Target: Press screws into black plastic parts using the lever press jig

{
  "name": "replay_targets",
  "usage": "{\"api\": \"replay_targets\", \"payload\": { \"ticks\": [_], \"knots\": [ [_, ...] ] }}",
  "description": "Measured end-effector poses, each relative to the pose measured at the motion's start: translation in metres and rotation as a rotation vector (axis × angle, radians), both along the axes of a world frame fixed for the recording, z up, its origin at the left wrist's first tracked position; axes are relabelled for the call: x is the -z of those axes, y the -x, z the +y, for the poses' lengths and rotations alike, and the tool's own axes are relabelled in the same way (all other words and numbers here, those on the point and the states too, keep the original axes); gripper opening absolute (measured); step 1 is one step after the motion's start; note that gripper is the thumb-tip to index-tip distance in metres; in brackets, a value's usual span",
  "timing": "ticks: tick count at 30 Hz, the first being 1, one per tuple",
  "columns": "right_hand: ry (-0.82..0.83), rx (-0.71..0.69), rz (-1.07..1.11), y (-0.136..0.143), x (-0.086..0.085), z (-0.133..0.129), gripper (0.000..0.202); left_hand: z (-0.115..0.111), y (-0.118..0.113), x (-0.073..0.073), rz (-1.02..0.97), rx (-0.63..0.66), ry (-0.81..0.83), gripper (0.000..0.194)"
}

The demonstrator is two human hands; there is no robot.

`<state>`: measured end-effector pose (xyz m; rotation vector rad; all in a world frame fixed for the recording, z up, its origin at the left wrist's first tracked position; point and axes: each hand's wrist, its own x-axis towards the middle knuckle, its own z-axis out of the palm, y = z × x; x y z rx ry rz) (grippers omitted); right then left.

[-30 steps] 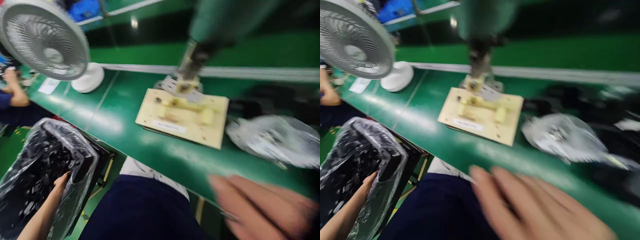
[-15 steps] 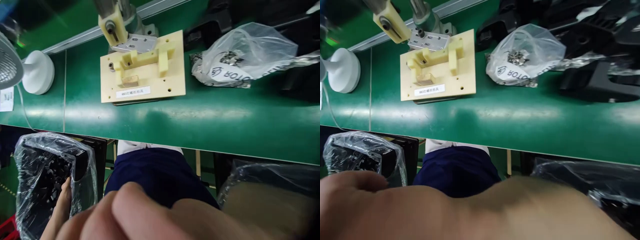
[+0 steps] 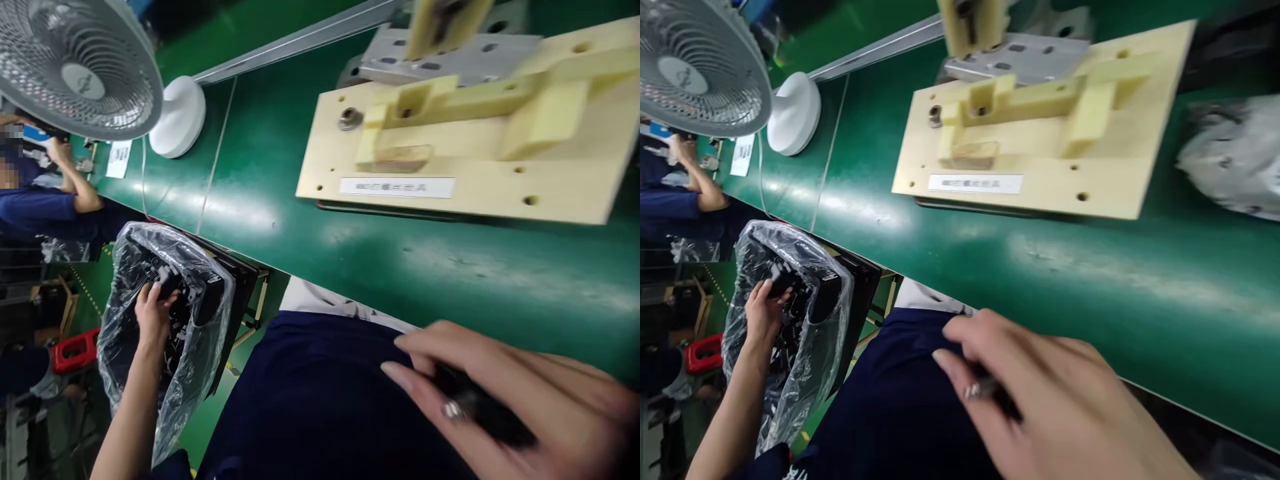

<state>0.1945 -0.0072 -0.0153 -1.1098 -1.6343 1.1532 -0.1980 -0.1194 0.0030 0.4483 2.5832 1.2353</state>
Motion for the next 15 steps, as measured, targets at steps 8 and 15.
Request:
{"api": "replay_targets", "payload": {
  "ticks": [8, 15],
  "knots": [
    [0.142, -0.383, -0.042, -0.005, 0.025, 0.007, 0.032, 0.073, -0.134, 0.001, -0.203, 0.608, -0.512, 0.058],
    [0.154, 0.038, 0.047, -0.025, 0.013, -0.014, 0.030, 0.110, -0.193, 0.030, 0.196, 1.193, -0.566, 0.083]
  ]
}}
